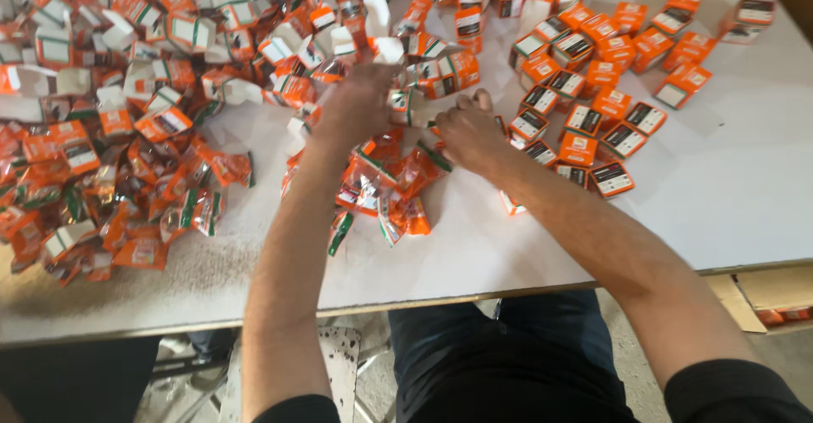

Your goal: The person folds flat cardboard blanks into small orange product boxes at a table, pressing the flaps closed by hand, and places each finished box onto a pile among plastic-wrapped items. They repeatedly reach for a new blank, fold it, and set it with the stacked boxes.

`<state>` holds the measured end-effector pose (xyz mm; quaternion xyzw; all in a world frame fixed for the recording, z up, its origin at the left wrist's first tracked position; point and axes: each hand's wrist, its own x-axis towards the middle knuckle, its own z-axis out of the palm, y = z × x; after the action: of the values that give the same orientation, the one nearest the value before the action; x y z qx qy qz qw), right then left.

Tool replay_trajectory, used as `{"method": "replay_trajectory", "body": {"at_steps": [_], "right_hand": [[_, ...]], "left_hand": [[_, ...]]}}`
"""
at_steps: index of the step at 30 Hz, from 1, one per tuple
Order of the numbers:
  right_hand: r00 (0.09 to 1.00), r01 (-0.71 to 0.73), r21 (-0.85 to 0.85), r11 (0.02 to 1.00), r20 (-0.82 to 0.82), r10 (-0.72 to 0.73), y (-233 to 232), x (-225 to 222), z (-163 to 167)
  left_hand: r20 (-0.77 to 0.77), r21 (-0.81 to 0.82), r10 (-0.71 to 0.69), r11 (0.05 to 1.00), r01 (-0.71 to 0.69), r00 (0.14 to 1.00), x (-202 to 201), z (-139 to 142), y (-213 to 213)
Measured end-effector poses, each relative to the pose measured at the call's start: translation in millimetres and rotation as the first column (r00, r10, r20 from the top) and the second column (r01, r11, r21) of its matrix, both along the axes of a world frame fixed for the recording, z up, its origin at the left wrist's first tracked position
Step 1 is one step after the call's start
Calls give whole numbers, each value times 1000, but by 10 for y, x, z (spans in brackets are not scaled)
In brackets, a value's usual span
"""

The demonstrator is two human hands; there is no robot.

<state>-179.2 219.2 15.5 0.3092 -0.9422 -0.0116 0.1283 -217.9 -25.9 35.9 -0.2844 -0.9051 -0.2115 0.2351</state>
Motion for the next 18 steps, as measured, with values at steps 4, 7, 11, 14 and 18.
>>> {"method": "replay_trajectory", "body": {"at_steps": [4,7,11,14,18], "right_hand": [[950,-266,-393,880,-260,170,92,299,118],[945,-291,-462,838,-1,327,214,914,-136],[907,-386,-249,888,-280,315,584,972,-435],[954,-250,-168,953,-213,213,948,607,-432],[936,-211,-171,962,-318,149,1239,220,-148]], "left_hand": [[131,-169,-40,984,62,991,-241,-214,321],[149,-265,107,962,-65,983,-219,-297,395],[-114,-146,65,986,-82,991,-88,-109,350],[96,139,111,983,-124,989,154,126,304],[166,444,-89,896,6,982,564,223,425]]}}
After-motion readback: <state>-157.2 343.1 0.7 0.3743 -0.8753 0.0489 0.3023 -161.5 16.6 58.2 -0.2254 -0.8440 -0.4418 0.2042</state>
